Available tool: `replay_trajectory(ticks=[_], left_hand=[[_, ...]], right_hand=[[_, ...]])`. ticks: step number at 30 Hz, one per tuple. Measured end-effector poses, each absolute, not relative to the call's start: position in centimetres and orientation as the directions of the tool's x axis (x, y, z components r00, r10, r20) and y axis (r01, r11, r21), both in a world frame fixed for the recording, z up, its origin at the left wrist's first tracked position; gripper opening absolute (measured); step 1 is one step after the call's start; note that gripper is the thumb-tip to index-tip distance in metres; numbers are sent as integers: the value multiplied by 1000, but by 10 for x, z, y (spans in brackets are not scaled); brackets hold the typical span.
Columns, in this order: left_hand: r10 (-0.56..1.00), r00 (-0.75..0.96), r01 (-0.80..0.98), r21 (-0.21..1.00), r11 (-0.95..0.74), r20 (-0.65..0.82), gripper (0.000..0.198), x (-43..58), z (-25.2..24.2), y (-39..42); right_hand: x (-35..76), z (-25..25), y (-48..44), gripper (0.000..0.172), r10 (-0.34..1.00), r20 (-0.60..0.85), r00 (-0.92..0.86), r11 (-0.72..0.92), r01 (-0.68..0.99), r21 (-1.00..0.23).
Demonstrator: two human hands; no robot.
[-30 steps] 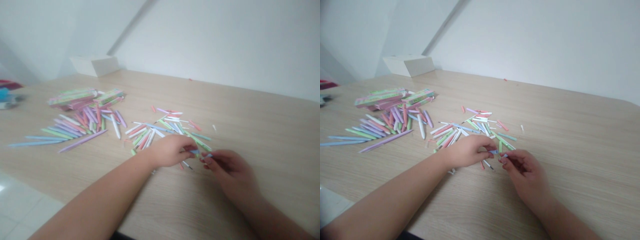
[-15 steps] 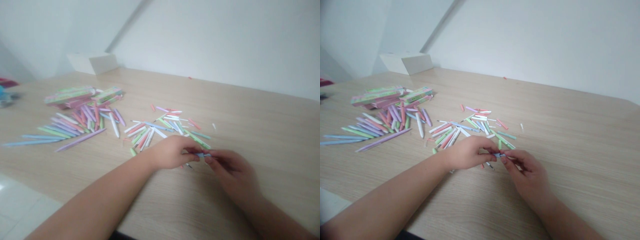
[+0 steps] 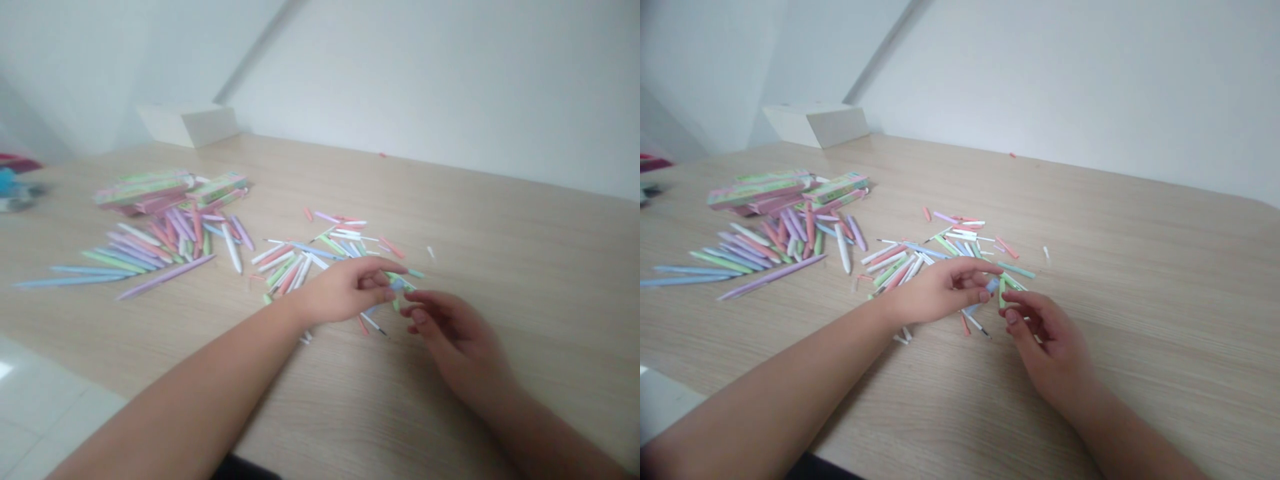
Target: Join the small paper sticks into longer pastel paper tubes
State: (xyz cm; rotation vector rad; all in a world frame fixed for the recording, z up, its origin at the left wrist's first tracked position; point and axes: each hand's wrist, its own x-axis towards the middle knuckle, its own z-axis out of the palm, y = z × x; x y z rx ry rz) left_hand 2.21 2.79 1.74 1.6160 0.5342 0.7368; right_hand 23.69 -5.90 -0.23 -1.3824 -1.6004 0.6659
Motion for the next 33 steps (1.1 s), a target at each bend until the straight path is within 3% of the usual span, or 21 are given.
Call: replay_trajectory(ticks=[12,15,17,20,23,33], left_hand=[[767,632,-35,993,-109,107,34,20,21,32],[808,584,-66,997,-47,77,27,23,24,32],[856,517,-106,993,55,8,21,26,26,32],[873,456,-91,967,239,-173,23,29,25,32],[822,479,-28,931,364,-307,26,29,22,34],[744,541,-27,877,481,-391,21,24,16,37]], right_hand=[[237,-5,-59,25,983,177,-49,181,420,-889],[231,-4,-59,28,995,94,-46,102,227,-969],[228,-3,-59,33,997,-42,-68,-39,50,-998],[226,0,-57,35,950,-258,-178,-291,-197,-936],[226,3,-53,32,892,-345,-291,-432,-330,-840],[230,-2,-57,38,883,-288,-371,-409,-302,-861]])
